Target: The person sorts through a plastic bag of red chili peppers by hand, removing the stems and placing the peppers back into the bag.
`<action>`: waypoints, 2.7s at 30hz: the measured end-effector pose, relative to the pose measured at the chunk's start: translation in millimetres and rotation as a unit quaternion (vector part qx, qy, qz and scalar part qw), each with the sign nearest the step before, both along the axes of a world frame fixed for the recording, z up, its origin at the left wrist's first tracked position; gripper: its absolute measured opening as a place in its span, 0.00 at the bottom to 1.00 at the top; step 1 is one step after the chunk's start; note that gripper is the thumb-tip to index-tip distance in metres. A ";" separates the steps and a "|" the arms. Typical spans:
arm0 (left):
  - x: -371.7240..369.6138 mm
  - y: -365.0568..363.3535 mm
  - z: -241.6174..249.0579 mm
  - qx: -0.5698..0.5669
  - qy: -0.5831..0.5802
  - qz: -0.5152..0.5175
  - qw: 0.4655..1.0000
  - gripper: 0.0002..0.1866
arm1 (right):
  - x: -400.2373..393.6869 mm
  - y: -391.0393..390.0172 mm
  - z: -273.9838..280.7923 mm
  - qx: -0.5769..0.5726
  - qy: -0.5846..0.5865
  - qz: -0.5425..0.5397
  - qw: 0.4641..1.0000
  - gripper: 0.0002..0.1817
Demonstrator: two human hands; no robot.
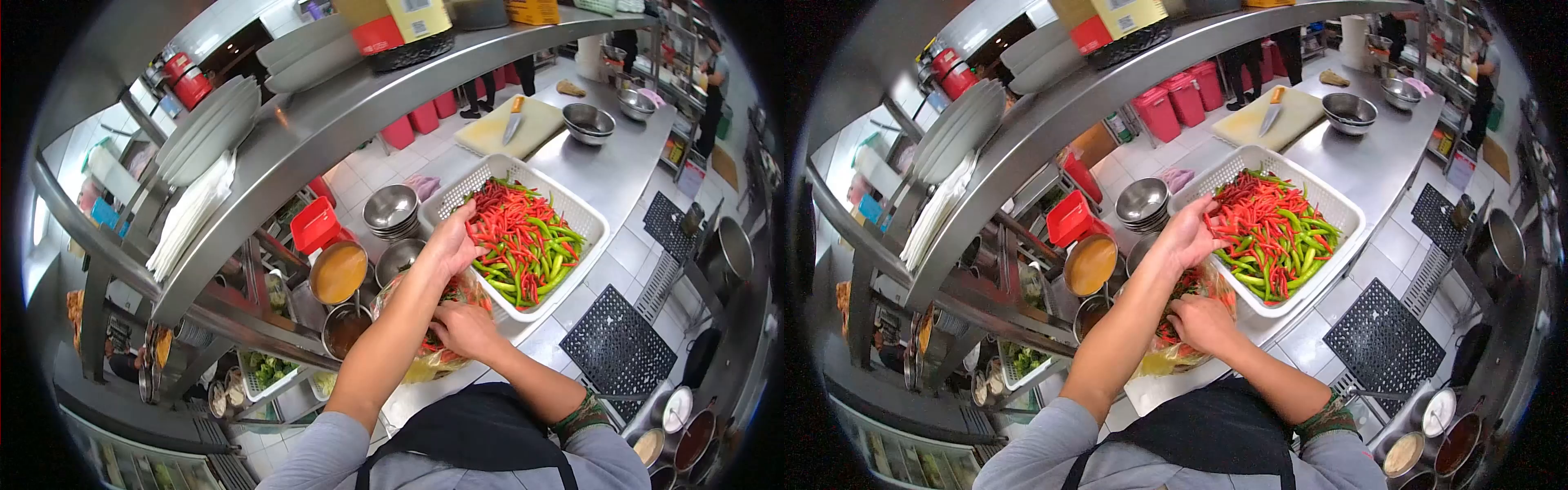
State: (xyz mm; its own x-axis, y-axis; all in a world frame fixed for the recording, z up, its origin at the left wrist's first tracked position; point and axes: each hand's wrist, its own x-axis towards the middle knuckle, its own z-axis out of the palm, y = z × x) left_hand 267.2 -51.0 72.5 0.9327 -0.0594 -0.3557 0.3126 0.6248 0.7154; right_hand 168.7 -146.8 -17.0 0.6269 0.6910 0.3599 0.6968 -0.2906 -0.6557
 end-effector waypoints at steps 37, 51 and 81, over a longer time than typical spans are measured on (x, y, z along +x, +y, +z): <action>-245.9 58.7 -57.3 0.739 -0.199 -0.072 0.639 0.17 | 39.9 26.7 45.0 -0.165 -0.069 0.093 0.979 0.15; -254.6 58.7 -60.4 0.733 -0.204 -0.067 0.645 0.19 | 53.8 37.8 13.7 -0.015 -0.038 0.095 0.995 0.12; -225.0 85.3 -24.9 0.620 -0.210 0.250 0.713 0.20 | 123.7 118.7 74.9 0.198 0.576 0.183 0.772 0.06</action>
State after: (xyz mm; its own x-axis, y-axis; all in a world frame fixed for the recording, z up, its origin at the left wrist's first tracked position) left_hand 42.1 34.3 47.6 0.7662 0.4357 0.4722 -0.1330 -0.6115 0.7800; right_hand 292.4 -28.2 57.9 0.4768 0.8768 -0.0618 -0.4258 0.1689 -0.8889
